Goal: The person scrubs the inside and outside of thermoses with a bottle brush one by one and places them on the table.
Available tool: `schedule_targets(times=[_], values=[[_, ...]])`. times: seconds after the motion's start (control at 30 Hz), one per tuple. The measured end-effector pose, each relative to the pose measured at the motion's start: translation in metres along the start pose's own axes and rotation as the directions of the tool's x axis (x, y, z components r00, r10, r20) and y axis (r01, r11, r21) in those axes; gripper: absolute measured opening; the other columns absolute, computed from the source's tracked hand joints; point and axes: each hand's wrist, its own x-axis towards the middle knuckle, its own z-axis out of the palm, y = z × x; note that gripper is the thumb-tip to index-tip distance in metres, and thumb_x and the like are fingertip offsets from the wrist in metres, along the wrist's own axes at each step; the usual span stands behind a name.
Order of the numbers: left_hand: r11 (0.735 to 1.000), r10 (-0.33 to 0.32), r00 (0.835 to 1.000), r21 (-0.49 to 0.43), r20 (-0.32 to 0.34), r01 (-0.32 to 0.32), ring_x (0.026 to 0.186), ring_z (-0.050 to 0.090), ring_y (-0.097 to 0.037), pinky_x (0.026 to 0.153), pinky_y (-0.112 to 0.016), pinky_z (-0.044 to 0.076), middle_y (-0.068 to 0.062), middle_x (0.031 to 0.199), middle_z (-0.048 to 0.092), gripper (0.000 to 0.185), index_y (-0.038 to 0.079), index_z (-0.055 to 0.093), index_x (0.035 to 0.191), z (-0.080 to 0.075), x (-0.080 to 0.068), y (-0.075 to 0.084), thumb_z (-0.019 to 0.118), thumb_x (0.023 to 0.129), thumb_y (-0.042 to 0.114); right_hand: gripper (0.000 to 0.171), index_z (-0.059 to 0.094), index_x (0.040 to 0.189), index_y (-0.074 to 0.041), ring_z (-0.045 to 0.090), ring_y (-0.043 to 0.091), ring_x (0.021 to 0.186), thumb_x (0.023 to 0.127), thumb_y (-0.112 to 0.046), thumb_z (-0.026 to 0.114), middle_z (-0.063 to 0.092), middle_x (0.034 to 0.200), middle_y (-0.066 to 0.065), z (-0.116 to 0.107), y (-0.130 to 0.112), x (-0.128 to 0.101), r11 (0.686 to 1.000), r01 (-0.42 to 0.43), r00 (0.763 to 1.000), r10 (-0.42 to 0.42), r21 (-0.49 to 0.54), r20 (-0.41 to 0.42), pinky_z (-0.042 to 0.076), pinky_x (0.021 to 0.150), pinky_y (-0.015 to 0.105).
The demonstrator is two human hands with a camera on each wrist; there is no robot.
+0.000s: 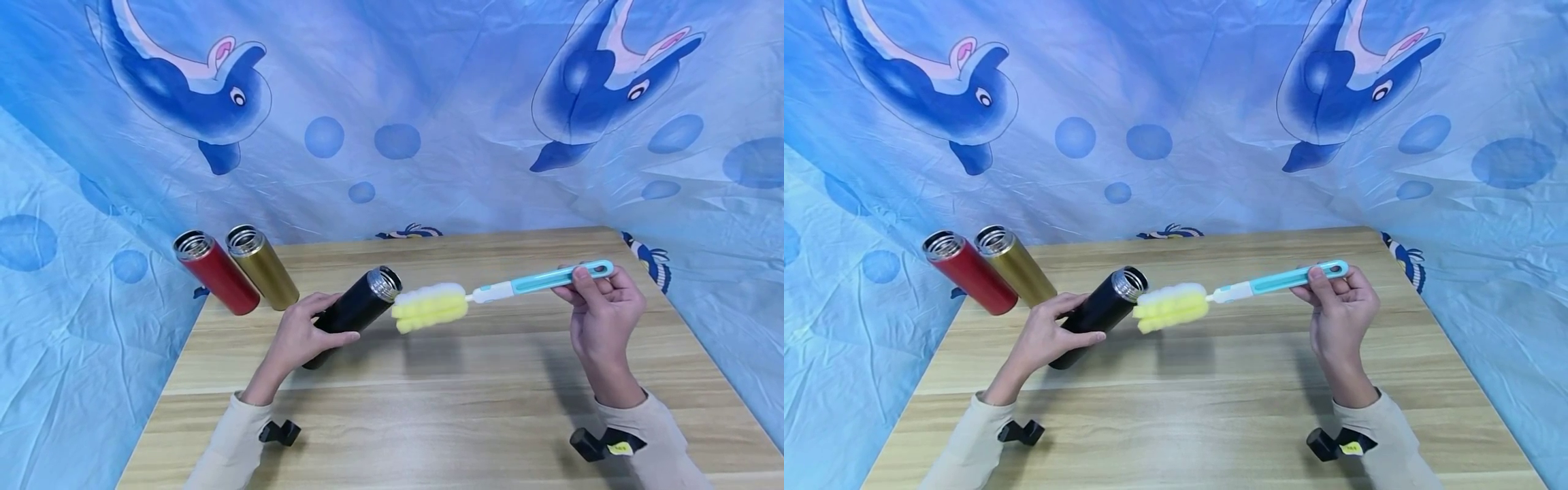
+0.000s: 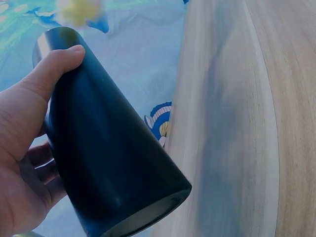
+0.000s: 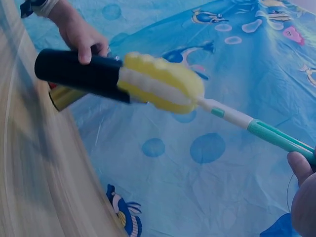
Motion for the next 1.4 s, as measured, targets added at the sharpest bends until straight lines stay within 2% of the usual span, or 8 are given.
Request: schedule_targets(times=[0.17,0.37,0.53,0.73,0.87,1.0,1.13,1.4], values=[[1.0,-0.01,0.999,-0.027,0.032,0.011,0.105,0.066,-0.021,0.085,-0.048,0.057,0.0,0.12,0.071,0.073,0.014,0.073,0.127,0.002,-0.001,0.001,0.093,0.068,0.052,0.006,0.055,0.097,0.023,0.076,0.032,0.074,0.091,0.023,0.055,0.07,0.084,0.03,0.003,0.002,-0.001,0.998,-0.023,1.0,0.024,0.06,-0.01,0.061,0.064,0.035],[0.996,-0.006,0.998,-0.088,0.058,0.011,0.108,0.067,-0.02,0.089,-0.045,0.059,-0.001,0.123,0.07,0.071,0.013,0.073,0.126,0.002,-0.002,0.0,0.094,0.068,0.047,0.008,0.055,0.099,0.024,0.076,0.032,0.072,0.09,0.023,0.057,0.07,0.082,0.029,-0.001,0.003,0.001,0.999,-0.017,0.999,0.02,0.051,-0.05,0.061,0.063,0.034],[0.983,-0.034,0.993,-0.174,0.11,0.054,0.109,0.068,-0.022,0.091,-0.048,0.059,-0.003,0.124,0.071,0.065,0.014,0.073,0.128,0.002,-0.003,0.001,0.094,0.071,0.04,0.012,0.056,0.098,0.025,0.075,0.032,0.069,0.089,0.022,0.061,0.07,0.081,0.029,-0.005,0.003,0.002,0.999,-0.007,0.993,0.012,0.045,-0.113,0.061,0.062,0.034],[0.936,-0.085,0.977,-0.32,0.198,0.146,0.104,0.071,-0.021,0.091,-0.041,0.059,-0.005,0.119,0.074,0.054,0.012,0.074,0.124,0.007,-0.002,0.005,0.091,0.076,0.03,0.012,0.056,0.098,0.024,0.075,0.03,0.068,0.089,0.021,0.063,0.07,0.081,0.028,-0.006,0.004,0.003,0.999,0.021,0.989,-0.016,0.034,-0.144,0.061,0.061,0.033],[0.903,-0.085,0.966,-0.391,0.244,0.178,0.099,0.072,-0.02,0.089,-0.033,0.058,-0.008,0.113,0.075,0.045,0.007,0.074,0.12,0.013,-0.002,0.007,0.088,0.08,0.023,0.014,0.057,0.098,0.022,0.076,0.028,0.068,0.089,0.016,0.066,0.071,0.08,0.026,-0.006,0.004,0.003,0.999,0.034,0.988,-0.034,-0.005,-0.153,0.06,0.061,0.031],[0.884,-0.081,0.963,-0.428,0.259,0.189,0.095,0.071,-0.02,0.087,-0.031,0.057,-0.01,0.109,0.075,0.041,0.003,0.075,0.117,0.017,-0.003,0.008,0.086,0.081,0.02,0.015,0.058,0.097,0.02,0.076,0.026,0.067,0.088,0.013,0.069,0.071,0.079,0.023,-0.006,0.005,0.004,0.998,0.046,0.985,-0.053,-0.043,-0.167,0.06,0.061,0.029],[0.863,-0.083,0.961,-0.463,0.263,0.201,0.09,0.07,-0.019,0.082,-0.03,0.056,-0.012,0.105,0.076,0.041,0.0,0.074,0.115,0.019,-0.004,0.008,0.086,0.08,0.017,0.014,0.058,0.096,0.019,0.075,0.025,0.066,0.088,0.014,0.069,0.071,0.078,0.022,-0.007,0.005,0.005,0.998,0.05,0.982,-0.055,-0.036,-0.181,0.06,0.06,0.029],[0.784,-0.107,0.946,-0.558,0.308,0.27,0.09,0.071,-0.018,0.083,-0.029,0.058,-0.018,0.109,0.074,0.043,-0.007,0.07,0.12,0.024,-0.004,0.013,0.082,0.083,0.012,0.011,0.058,0.097,0.019,0.076,0.026,0.068,0.09,0.016,0.065,0.071,0.08,0.022,-0.008,0.006,0.006,0.996,0.065,0.981,-0.074,-0.056,-0.18,0.06,0.061,0.029]])
